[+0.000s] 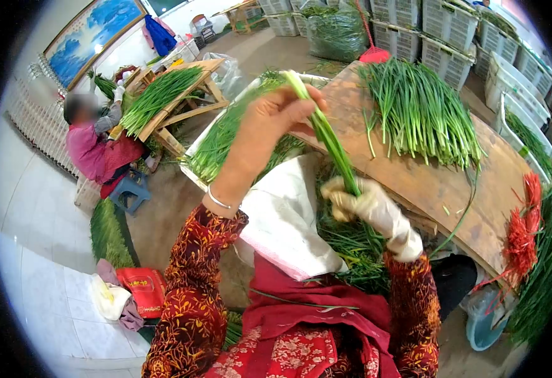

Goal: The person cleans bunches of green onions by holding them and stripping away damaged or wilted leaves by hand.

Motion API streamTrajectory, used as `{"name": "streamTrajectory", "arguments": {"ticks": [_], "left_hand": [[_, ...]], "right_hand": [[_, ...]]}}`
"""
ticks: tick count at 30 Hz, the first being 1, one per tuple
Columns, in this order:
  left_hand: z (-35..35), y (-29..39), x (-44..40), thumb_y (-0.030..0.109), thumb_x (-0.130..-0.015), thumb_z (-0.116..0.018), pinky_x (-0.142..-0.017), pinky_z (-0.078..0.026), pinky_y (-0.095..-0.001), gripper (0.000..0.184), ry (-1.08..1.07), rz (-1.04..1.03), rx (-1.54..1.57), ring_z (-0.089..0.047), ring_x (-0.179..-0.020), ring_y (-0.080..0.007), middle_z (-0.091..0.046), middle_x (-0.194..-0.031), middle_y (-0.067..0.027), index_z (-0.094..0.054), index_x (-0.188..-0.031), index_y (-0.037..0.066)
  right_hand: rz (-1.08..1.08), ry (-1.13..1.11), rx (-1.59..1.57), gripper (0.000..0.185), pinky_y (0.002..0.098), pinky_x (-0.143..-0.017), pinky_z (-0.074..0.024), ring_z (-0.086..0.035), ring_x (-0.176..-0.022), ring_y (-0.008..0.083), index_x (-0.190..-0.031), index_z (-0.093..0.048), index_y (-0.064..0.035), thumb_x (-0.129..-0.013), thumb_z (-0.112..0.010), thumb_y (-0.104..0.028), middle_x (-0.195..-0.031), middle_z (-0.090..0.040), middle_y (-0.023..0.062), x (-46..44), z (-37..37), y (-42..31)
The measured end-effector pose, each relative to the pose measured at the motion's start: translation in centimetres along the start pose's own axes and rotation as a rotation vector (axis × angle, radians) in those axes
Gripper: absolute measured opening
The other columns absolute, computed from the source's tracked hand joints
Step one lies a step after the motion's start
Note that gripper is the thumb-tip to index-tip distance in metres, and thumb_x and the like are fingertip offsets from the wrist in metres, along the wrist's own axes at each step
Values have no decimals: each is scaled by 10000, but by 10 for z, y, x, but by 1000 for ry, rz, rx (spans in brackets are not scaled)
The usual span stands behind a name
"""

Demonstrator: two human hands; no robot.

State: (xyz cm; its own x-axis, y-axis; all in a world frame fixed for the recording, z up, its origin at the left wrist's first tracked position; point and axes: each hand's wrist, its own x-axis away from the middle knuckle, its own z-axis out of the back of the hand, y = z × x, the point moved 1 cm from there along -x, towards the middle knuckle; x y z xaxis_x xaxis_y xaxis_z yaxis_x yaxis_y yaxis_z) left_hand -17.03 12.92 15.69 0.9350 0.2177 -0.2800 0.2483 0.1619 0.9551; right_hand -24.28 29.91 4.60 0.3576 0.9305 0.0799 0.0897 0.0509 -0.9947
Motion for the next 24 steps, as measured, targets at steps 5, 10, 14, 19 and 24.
{"name": "streamTrajectory", "arguments": {"ticks": [5, 10, 14, 19, 24], "left_hand": [[39, -7, -1, 198, -837, -588, -598, -497, -254, 164, 225, -39, 31, -580, -765, -112, -609, -895, -50, -556, -942, 77], [18, -23, 1, 204, -830, -600, -534, -483, -238, 187, 163, 18, 89, -567, -737, -103, -597, -836, -37, -528, -945, 76], [-30, -36, -2, 130, -809, -617, -533, -475, -224, 177, 112, 61, 85, -567, -672, -101, -584, -796, -33, -530, -952, 72], [-54, -40, -2, 69, -806, -604, -532, -463, -207, 128, 62, -6, -165, -557, -639, -77, -597, -781, -35, -568, -922, 28], [-64, -57, 2, 108, -789, -634, -533, -477, -184, 185, -89, -1, -75, -567, -643, -62, -619, -793, -22, -608, -951, 21]], "right_hand": [[-441, -184, 1110, 402, 336, -721, -451, -589, -764, 193, -927, -614, -65, -817, -525, -442, -756, -625, 72, 56, 35, 175], [-32, 374, 743, 285, 349, -728, -475, -615, -831, 253, -924, -621, -93, -794, -574, -343, -878, -635, 123, 64, 41, 50], [230, 497, 619, 294, 372, -677, -469, -604, -782, 308, -908, -610, -72, -790, -581, -340, -831, -625, 149, 41, 10, -46], [242, 460, 643, 291, 355, -579, -457, -605, -677, 278, -876, -611, -58, -807, -578, -339, -720, -601, 162, 28, 25, -52], [53, 250, -2, 201, 144, -420, -296, -409, -459, 17, -776, -578, -49, -819, -613, -243, -586, -512, -31, 48, 39, -54]]}}
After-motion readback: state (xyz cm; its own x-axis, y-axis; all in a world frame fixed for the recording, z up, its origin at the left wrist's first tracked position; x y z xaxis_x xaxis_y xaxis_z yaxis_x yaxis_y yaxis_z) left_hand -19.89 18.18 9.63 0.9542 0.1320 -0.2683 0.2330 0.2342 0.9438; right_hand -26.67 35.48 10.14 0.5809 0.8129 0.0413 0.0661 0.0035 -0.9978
